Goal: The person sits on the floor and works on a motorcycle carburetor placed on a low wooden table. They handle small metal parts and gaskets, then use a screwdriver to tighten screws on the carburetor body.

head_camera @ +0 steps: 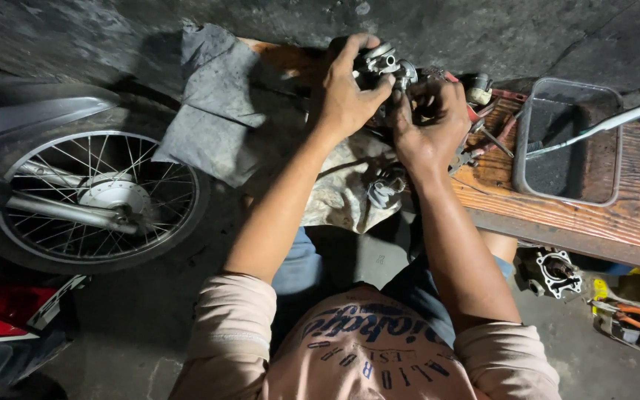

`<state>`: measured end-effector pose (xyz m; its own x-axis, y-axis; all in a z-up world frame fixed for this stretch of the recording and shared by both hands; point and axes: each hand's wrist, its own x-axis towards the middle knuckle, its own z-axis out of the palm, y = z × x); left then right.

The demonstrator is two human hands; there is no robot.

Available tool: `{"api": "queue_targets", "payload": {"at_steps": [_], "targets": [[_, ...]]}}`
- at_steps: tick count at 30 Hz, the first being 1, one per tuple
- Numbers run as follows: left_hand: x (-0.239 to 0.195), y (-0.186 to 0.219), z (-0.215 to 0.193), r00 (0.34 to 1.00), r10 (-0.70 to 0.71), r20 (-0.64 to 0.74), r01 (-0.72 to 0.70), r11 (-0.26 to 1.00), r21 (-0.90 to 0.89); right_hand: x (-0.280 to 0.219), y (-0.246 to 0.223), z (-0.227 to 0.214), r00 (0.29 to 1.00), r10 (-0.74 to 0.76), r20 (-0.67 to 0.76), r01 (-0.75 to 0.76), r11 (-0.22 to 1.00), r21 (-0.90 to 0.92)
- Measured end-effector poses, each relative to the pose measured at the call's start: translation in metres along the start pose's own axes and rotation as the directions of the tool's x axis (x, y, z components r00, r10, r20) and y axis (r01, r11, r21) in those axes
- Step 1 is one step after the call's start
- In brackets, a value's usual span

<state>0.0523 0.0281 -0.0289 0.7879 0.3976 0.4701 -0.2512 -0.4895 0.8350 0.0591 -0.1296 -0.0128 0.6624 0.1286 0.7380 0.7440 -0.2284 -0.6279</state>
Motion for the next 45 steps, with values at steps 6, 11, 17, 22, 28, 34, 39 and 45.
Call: {"api": "queue_targets", "payload": {"at_steps": [6,11,17,22,28,34,39,45], "targets": [[0.006,0.0,0.006,0.997,-0.073,-0.004,0.073,0.997,0.035,0.003,-0.006,-0.013,0.991,0.043,0.13,-0.048,0.998,0.04],[0.004,0.004,-0.001,0.998,-0.051,0.031,0.05,0.998,0.031,0.004,0.004,-0.015,0.969,0.108,0.222,-0.113,0.993,0.01],[0.004,0.004,-0.002,1.0,-0.025,0.004,0.025,0.999,0.029,0.009,0.0,-0.016,0.959,0.144,0.242,-0.155,0.988,0.024],[0.005,0.003,-0.002,1.0,-0.018,0.026,0.019,0.999,-0.041,0.012,0.005,-0.016,0.955,0.161,0.248,-0.177,0.983,0.046],[0.011,-0.013,0.006,0.999,0.014,0.032,-0.007,0.975,-0.223,0.017,0.002,-0.016,0.966,0.115,0.232,-0.125,0.992,0.03],[0.01,-0.009,0.004,0.995,-0.031,0.094,0.054,0.967,-0.25,0.017,0.005,-0.017,0.974,0.077,0.211,-0.076,0.997,-0.013],[0.008,-0.008,0.003,0.995,-0.005,0.096,0.024,0.981,-0.193,0.018,0.005,-0.018,0.972,0.068,0.226,-0.064,0.998,-0.026],[0.001,0.015,-0.004,0.986,-0.085,0.145,0.083,0.996,0.018,0.022,0.013,-0.021,0.965,0.036,0.262,-0.032,0.999,-0.02]]}}
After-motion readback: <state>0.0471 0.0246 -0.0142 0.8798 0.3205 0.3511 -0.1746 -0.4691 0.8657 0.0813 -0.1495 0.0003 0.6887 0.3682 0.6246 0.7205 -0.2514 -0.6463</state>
